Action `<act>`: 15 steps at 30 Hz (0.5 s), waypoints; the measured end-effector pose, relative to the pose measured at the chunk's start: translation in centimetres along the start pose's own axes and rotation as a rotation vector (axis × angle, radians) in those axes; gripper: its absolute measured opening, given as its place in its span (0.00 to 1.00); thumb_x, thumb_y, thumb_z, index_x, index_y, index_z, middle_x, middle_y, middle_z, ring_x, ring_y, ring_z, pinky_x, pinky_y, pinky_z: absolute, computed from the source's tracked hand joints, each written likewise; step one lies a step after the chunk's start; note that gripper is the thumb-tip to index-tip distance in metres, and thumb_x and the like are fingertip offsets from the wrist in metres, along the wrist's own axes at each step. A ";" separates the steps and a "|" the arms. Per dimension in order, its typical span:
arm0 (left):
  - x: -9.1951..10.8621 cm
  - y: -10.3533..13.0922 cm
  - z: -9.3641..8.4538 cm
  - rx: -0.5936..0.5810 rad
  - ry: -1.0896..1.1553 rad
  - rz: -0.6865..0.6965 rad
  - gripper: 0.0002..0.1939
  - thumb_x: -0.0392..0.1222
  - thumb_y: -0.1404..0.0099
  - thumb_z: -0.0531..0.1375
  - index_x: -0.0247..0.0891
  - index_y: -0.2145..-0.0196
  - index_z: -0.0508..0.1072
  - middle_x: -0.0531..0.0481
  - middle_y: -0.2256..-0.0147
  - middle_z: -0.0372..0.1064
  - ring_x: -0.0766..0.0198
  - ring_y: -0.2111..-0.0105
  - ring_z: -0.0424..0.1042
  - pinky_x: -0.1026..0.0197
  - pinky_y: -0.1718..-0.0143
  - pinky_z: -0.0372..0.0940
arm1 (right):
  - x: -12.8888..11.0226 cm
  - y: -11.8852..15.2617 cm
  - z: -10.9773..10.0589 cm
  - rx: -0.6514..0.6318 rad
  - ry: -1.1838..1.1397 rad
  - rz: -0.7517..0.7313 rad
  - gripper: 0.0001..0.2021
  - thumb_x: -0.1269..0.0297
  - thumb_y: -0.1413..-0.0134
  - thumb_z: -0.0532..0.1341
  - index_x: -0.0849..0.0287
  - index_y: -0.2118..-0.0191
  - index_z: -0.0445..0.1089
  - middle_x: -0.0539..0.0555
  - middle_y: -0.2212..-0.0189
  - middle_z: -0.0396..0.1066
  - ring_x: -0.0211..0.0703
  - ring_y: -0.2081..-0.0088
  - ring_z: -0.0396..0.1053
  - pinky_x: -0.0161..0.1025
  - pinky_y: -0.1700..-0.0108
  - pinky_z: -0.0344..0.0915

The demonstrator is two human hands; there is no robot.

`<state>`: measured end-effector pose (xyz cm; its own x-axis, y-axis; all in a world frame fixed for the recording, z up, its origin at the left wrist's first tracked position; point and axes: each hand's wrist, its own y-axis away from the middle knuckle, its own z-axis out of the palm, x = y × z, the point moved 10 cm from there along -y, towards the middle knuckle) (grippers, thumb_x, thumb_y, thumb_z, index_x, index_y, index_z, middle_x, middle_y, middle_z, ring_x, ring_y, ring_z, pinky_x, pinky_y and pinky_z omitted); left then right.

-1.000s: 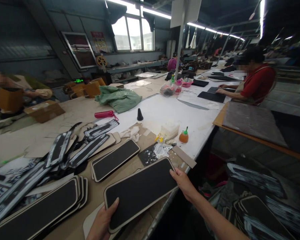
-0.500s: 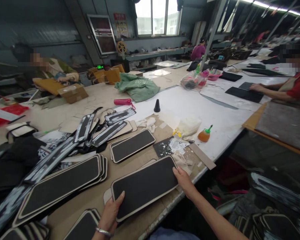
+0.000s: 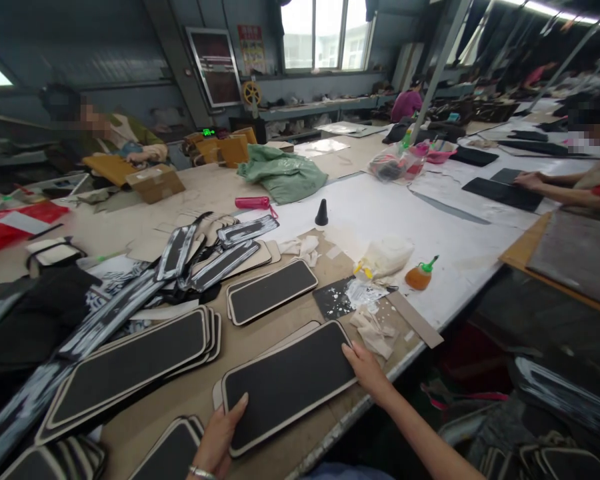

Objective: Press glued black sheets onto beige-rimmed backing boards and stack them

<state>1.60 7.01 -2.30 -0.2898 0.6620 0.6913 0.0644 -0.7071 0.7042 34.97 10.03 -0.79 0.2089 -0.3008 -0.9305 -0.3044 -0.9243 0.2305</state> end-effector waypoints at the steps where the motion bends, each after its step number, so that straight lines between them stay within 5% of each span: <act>1: 0.1 0.1 0.2 -0.019 0.021 0.002 0.20 0.37 0.46 0.64 0.34 0.55 0.68 0.41 0.64 0.75 0.52 0.60 0.73 0.52 0.56 0.69 | 0.0 0.0 0.2 -0.033 -0.021 0.010 0.15 0.47 0.57 0.55 0.53 0.81 0.60 0.50 0.80 0.63 0.45 0.73 0.61 0.43 0.66 0.60; 10: 0.7 -0.4 0.2 -0.160 0.197 -0.022 0.12 0.31 0.44 0.60 0.29 0.61 0.70 0.39 0.65 0.75 0.53 0.59 0.73 0.53 0.55 0.68 | 1.3 0.0 1.6 -0.183 -0.009 0.134 0.20 0.45 0.56 0.55 0.56 0.67 0.71 0.56 0.68 0.73 0.53 0.58 0.66 0.45 0.56 0.62; 15: 0.0 -1.1 -0.7 -0.110 0.193 -0.043 0.09 0.30 0.43 0.58 0.27 0.62 0.71 0.39 0.67 0.75 0.54 0.61 0.73 0.54 0.56 0.69 | 2.6 1.0 1.9 -0.246 -0.030 0.326 0.25 0.41 0.55 0.52 0.57 0.60 0.68 0.55 0.64 0.73 0.49 0.63 0.68 0.41 0.66 0.64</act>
<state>0.88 7.64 -3.19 -0.4682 0.6397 0.6096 -0.0532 -0.7090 0.7032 33.46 8.76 -3.51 0.1101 -0.5835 -0.8046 -0.1178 -0.8115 0.5724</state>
